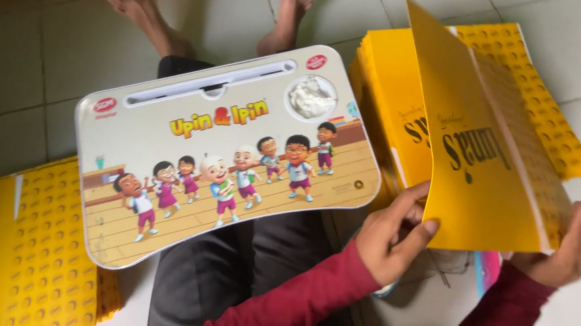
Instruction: Applying glue to the edges of yellow paper folders and folding them to assemble.
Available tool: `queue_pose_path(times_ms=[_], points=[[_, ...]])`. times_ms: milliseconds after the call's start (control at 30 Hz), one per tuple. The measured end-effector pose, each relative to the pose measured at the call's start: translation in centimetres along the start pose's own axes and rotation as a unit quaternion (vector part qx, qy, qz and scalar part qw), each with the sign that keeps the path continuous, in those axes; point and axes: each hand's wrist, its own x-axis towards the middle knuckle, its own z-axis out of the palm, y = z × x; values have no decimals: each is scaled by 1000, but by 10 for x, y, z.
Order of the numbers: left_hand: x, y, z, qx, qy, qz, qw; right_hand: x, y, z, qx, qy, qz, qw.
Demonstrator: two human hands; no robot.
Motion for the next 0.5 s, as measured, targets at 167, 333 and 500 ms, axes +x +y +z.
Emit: queue_pose_path(times_ms=[167,333,500], points=[[-56,29,-119,19,72,82,994,35,-108,-12,87,14,-157,984],[-144,42,-243,65,286,-43,955,40,-291,-37,140,-86,-226,960],[-225,-6,-301,594,339,-10,729,-44,-339,-7,245,-358,-255,864]])
